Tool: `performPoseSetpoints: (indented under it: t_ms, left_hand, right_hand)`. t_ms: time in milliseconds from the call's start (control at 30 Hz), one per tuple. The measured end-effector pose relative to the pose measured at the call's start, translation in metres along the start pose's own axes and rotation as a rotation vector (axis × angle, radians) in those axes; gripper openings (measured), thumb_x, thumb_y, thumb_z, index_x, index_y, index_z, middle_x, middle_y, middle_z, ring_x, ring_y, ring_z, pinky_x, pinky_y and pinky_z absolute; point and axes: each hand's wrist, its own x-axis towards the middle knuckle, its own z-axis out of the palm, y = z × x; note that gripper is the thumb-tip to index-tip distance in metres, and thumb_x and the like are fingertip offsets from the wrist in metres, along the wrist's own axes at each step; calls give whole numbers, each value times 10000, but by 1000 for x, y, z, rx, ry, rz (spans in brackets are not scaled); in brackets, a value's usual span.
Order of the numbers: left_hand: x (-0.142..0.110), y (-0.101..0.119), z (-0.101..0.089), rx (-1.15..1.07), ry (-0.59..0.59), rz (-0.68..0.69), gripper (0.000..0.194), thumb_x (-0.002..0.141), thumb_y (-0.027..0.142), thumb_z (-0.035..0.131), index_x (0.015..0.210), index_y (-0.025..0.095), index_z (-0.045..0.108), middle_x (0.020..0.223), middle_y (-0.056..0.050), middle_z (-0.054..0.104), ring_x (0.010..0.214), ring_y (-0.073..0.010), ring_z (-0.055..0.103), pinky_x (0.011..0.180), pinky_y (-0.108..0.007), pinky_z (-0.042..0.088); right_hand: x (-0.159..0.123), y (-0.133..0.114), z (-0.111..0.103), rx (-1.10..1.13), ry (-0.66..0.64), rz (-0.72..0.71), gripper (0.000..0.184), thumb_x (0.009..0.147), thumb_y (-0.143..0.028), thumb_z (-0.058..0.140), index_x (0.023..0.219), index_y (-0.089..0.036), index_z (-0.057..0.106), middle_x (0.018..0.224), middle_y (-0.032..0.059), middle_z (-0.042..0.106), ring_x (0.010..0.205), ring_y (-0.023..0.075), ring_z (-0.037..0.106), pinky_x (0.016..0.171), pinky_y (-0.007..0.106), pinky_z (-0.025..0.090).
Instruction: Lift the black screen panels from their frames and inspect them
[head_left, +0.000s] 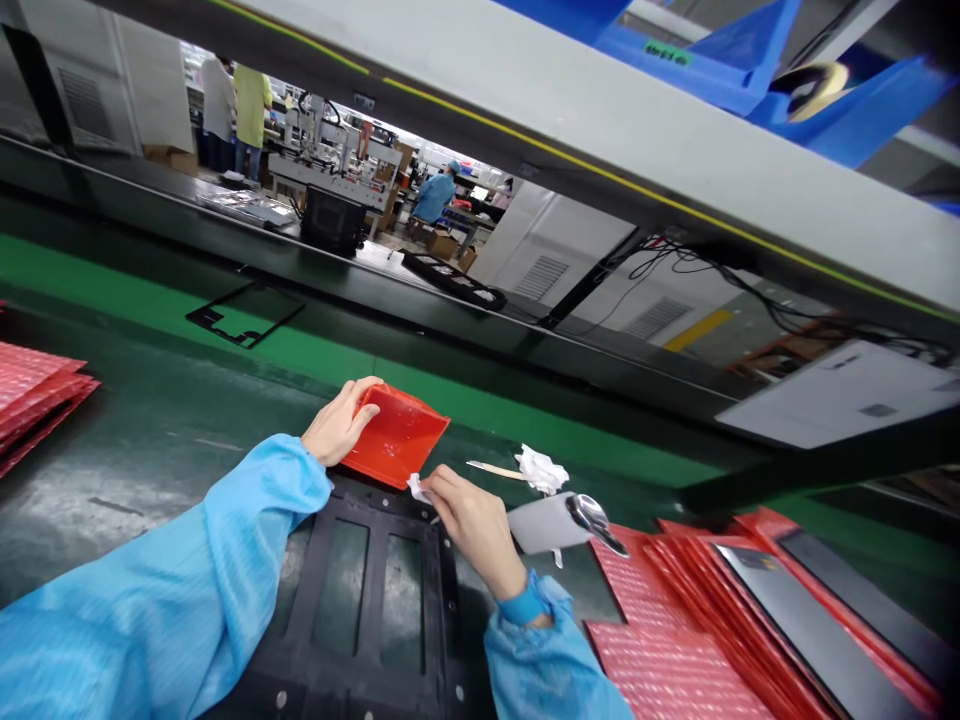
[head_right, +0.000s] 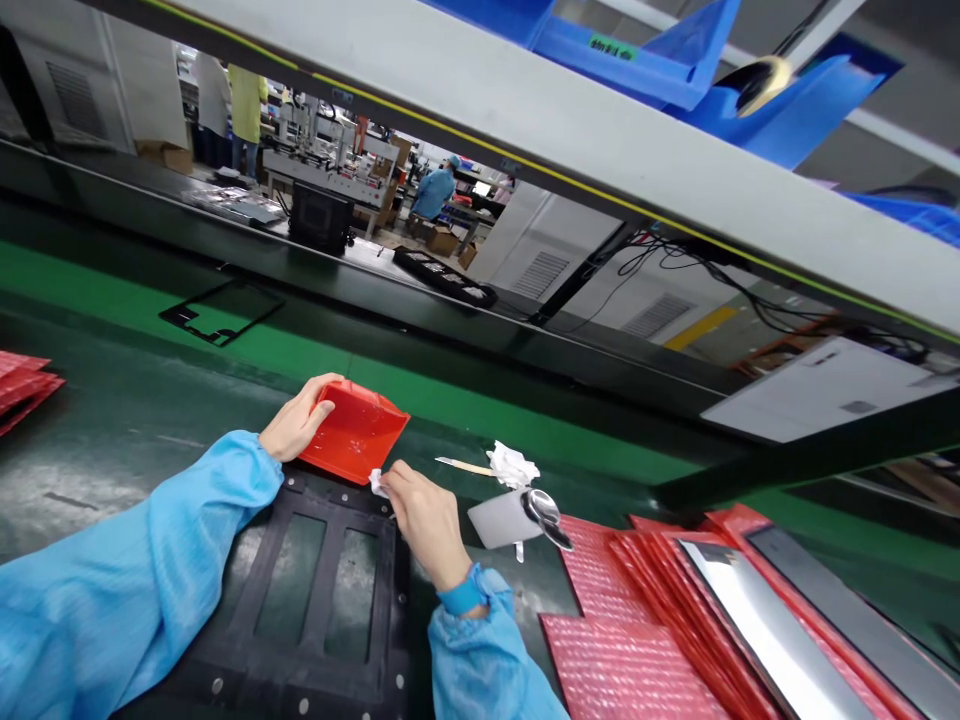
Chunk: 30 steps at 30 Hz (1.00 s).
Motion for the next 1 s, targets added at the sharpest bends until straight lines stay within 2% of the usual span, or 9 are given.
performPoseSetpoints:
  t_ms: [433,567,767,1000]
  left_hand:
    - [3,-9,-2,-13,16,19,451,965,451,305,1374,267,350,1369,-50,467,1202,-215,521,1065,-360,378]
    - [4,-11,-2,-18,19,25,464,964,469,301,1376,261,345,1375,-59,461,1213,-223,514,1075,-375,369]
    - [4,-13,-3,-35,23,27,465,960,479,315,1375,275,355,1374,-49,467,1212,-226,517,1082,-383,363]
    - [6,-18,-2,-84,19,2,468,955,489,321,1374,286,363,1394,-38,456,1230,-234,505,1092,-387,345]
  right_hand:
    - [7,6,-1,31,-35,-41,273,1004,-231,336,947,-239,603,941,18,616,875,145,596,614,234,365]
    - [11,10,-1,57,-30,-10,277,999,-254,338,926,-230,604,938,31,611,836,166,595,595,258,345]
    - [15,12,-3,202,-77,-36,247,976,-225,369,932,-249,611,967,11,621,867,154,596,627,241,354]
    - [21,16,-5,450,-56,37,193,923,-259,470,869,-248,656,921,19,626,834,178,584,667,269,353]
